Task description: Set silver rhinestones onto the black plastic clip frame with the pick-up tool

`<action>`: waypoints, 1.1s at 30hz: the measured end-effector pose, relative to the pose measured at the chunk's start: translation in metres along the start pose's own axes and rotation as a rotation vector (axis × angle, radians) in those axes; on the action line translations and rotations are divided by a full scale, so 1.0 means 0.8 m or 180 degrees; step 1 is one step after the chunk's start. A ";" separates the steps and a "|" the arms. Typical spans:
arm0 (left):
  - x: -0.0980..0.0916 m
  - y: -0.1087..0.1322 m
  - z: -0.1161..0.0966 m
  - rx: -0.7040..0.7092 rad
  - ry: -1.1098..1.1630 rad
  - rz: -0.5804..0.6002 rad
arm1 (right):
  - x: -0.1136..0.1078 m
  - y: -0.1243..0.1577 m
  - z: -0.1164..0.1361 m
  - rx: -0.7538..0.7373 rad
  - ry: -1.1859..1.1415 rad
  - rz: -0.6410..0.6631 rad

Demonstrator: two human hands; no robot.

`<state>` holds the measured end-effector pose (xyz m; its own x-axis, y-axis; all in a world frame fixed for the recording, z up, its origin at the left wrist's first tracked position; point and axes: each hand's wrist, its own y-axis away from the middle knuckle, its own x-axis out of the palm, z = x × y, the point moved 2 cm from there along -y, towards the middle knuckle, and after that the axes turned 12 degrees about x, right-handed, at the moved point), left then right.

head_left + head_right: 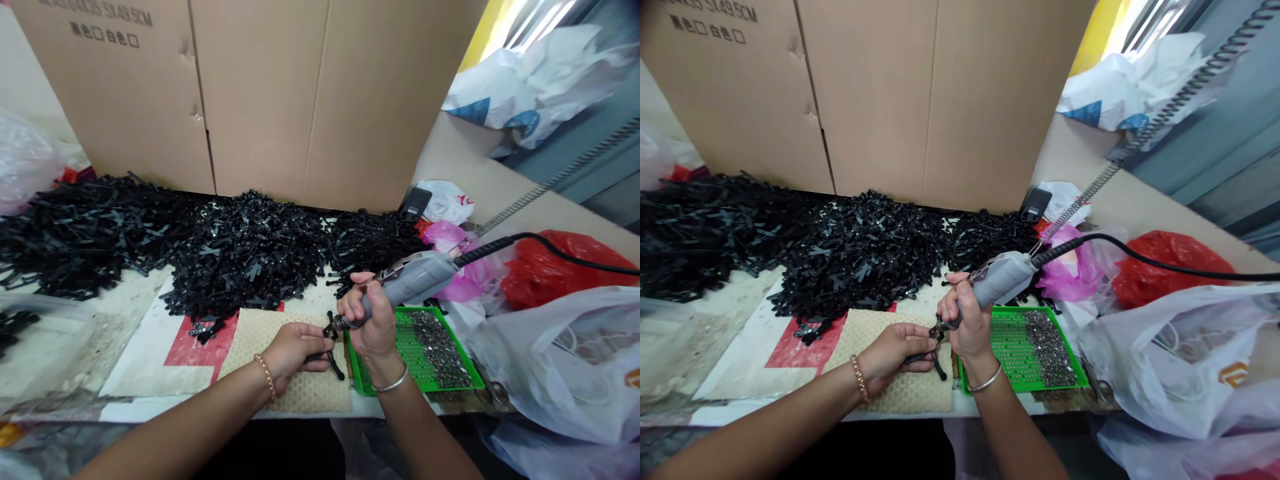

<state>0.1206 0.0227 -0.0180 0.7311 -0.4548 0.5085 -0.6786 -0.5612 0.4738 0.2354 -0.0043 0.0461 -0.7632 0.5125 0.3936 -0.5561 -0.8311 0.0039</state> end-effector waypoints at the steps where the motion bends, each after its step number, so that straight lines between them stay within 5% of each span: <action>1: 0.000 0.000 0.000 -0.0006 -0.0005 -0.0011 | 0.000 0.000 0.000 -0.0003 -0.0006 0.0006; 33: 0.001 0.001 0.000 -0.0018 -0.0085 -0.0041 | -0.005 0.002 -0.009 -0.0126 -0.0091 0.0139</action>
<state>0.1204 0.0219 -0.0172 0.7414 -0.4660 0.4829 -0.6694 -0.5632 0.4844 0.2349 -0.0062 0.0376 -0.7776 0.4692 0.4186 -0.5355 -0.8430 -0.0499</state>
